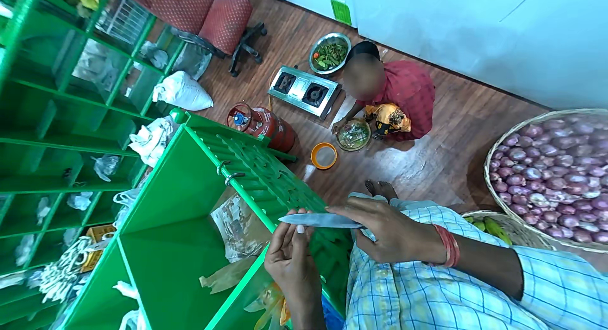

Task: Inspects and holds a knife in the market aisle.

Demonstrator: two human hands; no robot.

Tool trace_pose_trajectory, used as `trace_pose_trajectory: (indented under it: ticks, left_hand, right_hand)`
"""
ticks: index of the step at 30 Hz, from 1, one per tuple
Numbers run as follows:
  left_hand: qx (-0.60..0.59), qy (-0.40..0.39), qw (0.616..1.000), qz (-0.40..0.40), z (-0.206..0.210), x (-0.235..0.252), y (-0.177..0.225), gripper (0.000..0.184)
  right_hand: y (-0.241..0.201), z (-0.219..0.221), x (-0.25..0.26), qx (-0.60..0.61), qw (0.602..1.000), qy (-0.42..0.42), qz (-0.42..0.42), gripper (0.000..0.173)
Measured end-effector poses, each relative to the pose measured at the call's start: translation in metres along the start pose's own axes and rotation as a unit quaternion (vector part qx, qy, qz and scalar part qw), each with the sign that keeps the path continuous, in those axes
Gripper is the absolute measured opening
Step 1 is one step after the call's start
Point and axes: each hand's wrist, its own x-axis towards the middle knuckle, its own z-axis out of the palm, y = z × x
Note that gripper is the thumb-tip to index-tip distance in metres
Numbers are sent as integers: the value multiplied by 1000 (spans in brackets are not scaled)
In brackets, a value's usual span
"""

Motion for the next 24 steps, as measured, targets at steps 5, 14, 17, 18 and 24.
trace_pose_trajectory:
  ticks: [5,14,17,18,24]
  left_hand:
    - [-8,-46,999,23,1,-1,3,26]
    - [6,-88,995,40,6,-3,4,28]
    - [11,-72,996,54,6,-2,4,26]
    - [20,-66,996,61,6,-2,4,26]
    - [99,-50,984,137,7,0,9,21]
  right_hand:
    - [-4,-2,0,87,996,9,19,42]
    - [-7,-4,1,63,995,65,-29,29]
    - [-10,-7,1,37,995,79,-45,26]
    - [-11,-8,1,23,995,86,-54,25]
    - [-11,-8,0,-46,986,110,-116,25]
